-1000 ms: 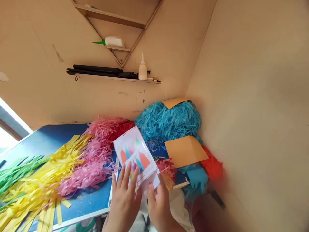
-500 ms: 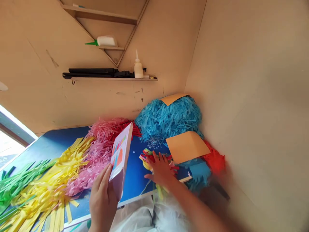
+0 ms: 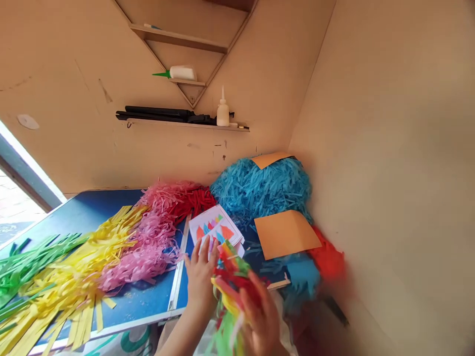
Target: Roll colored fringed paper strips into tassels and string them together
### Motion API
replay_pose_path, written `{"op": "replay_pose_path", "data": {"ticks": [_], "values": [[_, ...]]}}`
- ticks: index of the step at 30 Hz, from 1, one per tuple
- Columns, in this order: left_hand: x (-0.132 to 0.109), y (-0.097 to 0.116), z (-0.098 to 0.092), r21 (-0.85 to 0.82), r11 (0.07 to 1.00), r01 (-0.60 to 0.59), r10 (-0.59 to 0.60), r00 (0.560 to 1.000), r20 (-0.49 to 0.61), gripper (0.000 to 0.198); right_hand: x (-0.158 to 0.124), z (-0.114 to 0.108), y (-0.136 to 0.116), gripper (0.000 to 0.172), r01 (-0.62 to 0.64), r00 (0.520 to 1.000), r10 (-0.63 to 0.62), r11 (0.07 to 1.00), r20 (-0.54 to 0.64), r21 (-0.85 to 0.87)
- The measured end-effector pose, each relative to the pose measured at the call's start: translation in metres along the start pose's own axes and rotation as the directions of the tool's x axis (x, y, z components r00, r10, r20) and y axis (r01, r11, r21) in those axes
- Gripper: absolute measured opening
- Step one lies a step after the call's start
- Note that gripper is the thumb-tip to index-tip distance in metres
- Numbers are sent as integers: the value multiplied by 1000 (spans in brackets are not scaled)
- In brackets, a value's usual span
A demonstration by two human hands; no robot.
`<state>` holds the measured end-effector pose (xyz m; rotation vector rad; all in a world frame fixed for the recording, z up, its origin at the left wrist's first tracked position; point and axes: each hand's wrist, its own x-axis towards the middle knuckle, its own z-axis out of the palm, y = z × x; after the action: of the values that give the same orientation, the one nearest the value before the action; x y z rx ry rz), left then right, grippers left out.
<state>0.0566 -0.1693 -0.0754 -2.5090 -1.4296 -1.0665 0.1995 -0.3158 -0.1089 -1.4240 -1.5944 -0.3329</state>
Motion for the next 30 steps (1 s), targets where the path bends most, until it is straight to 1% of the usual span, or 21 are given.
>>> {"op": "replay_pose_path", "data": {"ticks": [2, 4, 6, 7, 8, 9, 10, 12, 13, 15, 17, 19, 20, 21, 22, 23, 25, 26, 27, 28, 30], "values": [[3, 4, 8, -56, 997, -43, 45, 998, 37, 49, -9, 13, 2, 54, 77, 997, -80, 990, -21, -120], [5, 6, 10, -88, 992, -89, 93, 995, 43, 47, -12, 17, 11, 54, 125, 991, -131, 960, -6, -250], [6, 11, 9, -58, 991, -119, 123, 991, 56, 45, -14, 12, 22, 55, 160, 986, -136, 936, 98, -314], [5, 16, 7, -27, 991, -134, 136, 988, 78, 46, -13, 8, 26, 56, 160, 980, -111, 934, 166, -319], [4, 23, 5, 6, 989, -150, 148, 983, 105, 47, -12, 5, 29, 58, 125, 972, -52, 940, 228, -318], [1, 30, 4, 39, 986, -161, 155, 979, 131, 49, -10, 2, 30, 60, 53, 961, 37, 949, 275, -311], [-3, 39, 3, 68, 984, -166, 154, 976, 151, 50, -6, 0, 29, 63, -56, 942, 150, 952, 301, -301], [-12, 55, 2, 105, 981, -161, 143, 976, 165, 49, 6, 0, 24, 65, -300, 878, 375, 915, 297, -268], [-16, 62, 2, 112, 981, -156, 136, 977, 164, 48, 13, 1, 20, 63, -395, 844, 455, 885, 283, -247], [-24, 69, 5, 102, 984, -148, 129, 976, 175, 46, 26, 5, 12, 59, -503, 789, 552, 833, 272, -231], [-28, 70, 8, 80, 989, -129, 109, 971, 214, 43, 32, 9, 7, 54, -544, 741, 596, 803, 309, -243], [-30, 67, 10, 56, 993, -105, 87, 959, 269, 40, 29, 10, 4, 53, -524, 722, 558, 827, 410, -203], [-30, 65, 10, 47, 994, -101, 83, 953, 291, 39, 24, 9, 3, 57, -508, 724, 515, 848, 459, -150], [-31, 62, 10, 46, 994, -101, 82, 948, 307, 39, 18, 6, 3, 63, -495, 738, 470, 865, 485, -85], [-31, 61, 9, 51, 993, -103, 82, 945, 316, 40, 11, 3, 3, 69, -482, 761, 435, 876, 481, -28], [-31, 59, 9, 61, 992, -108, 83, 944, 321, 40, 4, 0, 3, 71, -466, 789, 411, 885, 457, 8], [-32, 59, 8, 85, 989, -117, 84, 942, 325, 41, -8, -5, 2, 67, -403, 837, 367, 915, 407, 4], [-33, 59, 8, 94, 988, -121, 85, 942, 326, 41, -12, -5, 1, 64, -352, 850, 327, 936, 412, -17], [-34, 59, 8, 97, 987, -127, 89, 941, 326, 41, -13, -4, 0, 63, -296, 850, 280, 954, 446, -33], [-34, 59, 9, 95, 986, -136, 99, 941, 322, 41, -12, -2, 0, 64, -259, 839, 247, 965, 485, -43], [-36, 59, 10, 87, 983, -159, 126, 944, 304, 42, -3, 0, 2, 66, -258, 814, 238, 966, 530, -37]]}}
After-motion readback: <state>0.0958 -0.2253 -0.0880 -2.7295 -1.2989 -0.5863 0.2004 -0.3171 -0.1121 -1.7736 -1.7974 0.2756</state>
